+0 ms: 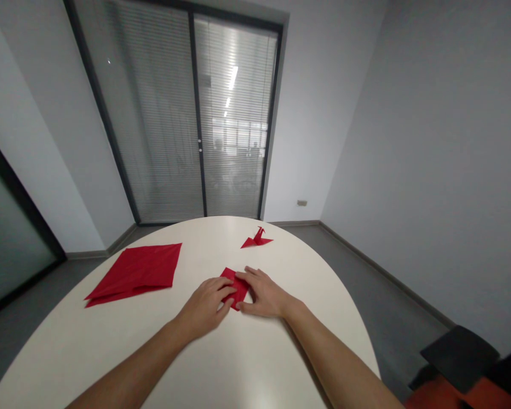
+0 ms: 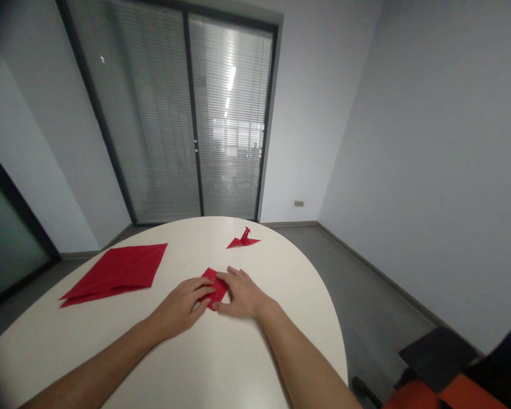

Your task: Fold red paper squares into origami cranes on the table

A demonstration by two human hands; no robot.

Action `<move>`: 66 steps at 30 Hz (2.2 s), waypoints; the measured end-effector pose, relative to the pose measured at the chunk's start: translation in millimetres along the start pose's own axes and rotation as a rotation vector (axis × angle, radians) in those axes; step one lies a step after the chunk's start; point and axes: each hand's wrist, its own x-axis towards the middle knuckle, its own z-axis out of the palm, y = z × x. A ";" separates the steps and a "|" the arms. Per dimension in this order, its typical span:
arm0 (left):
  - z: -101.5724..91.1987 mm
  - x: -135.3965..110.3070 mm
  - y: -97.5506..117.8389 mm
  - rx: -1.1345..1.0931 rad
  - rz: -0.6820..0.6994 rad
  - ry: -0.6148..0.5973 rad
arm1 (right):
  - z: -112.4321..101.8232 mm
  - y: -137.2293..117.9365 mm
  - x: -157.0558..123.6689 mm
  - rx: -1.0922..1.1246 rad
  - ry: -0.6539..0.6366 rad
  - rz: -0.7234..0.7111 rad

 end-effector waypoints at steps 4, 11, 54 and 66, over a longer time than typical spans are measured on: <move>-0.9 -0.8 1.2 0.055 -0.042 -0.014 | -2.8 1.0 0.0 -0.032 -0.002 -0.037; -1.6 -1.1 2.1 0.122 -0.081 -0.017 | -7.6 1.5 2.1 -0.032 0.116 -0.179; -4.5 3.7 0.2 0.084 -0.151 -0.033 | -3.8 6.1 5.5 -0.104 0.137 -0.145; 1.6 1.5 -5.2 0.070 -0.243 -0.022 | 0.6 5.4 4.6 -0.068 0.144 -0.010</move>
